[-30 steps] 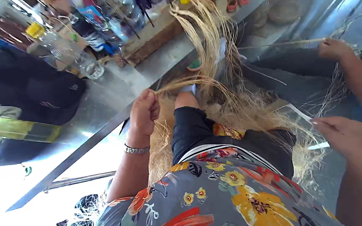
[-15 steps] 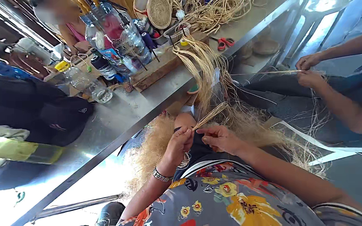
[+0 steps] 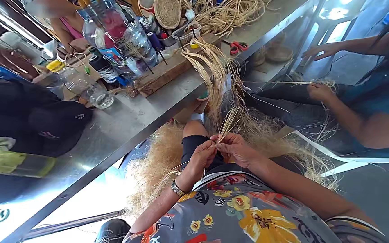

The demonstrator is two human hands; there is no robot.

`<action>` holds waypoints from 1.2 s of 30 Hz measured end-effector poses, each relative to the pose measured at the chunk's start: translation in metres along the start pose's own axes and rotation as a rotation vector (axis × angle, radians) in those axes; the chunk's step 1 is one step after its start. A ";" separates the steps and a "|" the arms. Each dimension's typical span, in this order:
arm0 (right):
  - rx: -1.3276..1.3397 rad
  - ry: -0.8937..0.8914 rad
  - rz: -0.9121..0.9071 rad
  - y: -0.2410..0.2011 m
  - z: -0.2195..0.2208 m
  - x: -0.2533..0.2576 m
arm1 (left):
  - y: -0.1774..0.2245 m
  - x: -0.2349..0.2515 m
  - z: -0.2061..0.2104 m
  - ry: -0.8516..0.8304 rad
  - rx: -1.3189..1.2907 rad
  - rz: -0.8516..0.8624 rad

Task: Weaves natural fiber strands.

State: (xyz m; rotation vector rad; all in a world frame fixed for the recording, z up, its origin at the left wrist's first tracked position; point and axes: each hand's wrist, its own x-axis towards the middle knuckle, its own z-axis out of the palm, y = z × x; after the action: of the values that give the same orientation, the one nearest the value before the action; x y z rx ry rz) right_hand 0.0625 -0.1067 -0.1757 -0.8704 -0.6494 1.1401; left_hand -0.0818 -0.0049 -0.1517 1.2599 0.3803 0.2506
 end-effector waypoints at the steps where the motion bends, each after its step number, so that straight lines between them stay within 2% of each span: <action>1: 0.013 0.017 0.003 0.000 0.000 0.000 | -0.001 0.001 0.001 -0.006 0.009 -0.004; 10: 0.174 0.003 -0.036 -0.003 -0.013 -0.003 | -0.007 0.004 0.004 -0.078 0.051 -0.052; 22: 0.138 0.113 -0.158 -0.016 -0.035 -0.007 | -0.011 -0.002 -0.004 -0.059 0.044 -0.063; 32: 0.063 0.293 -0.287 -0.028 -0.060 -0.007 | -0.016 -0.005 -0.025 0.001 -0.027 -0.005; 36: 0.039 0.423 -0.350 -0.033 -0.077 -0.003 | -0.014 -0.005 -0.027 0.009 -0.058 -0.007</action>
State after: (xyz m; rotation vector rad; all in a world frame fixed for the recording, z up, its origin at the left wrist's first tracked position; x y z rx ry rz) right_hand 0.1405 -0.1346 -0.1880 -0.8885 -0.4053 0.6253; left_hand -0.0978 0.0126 -0.1713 1.2005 0.3828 0.2603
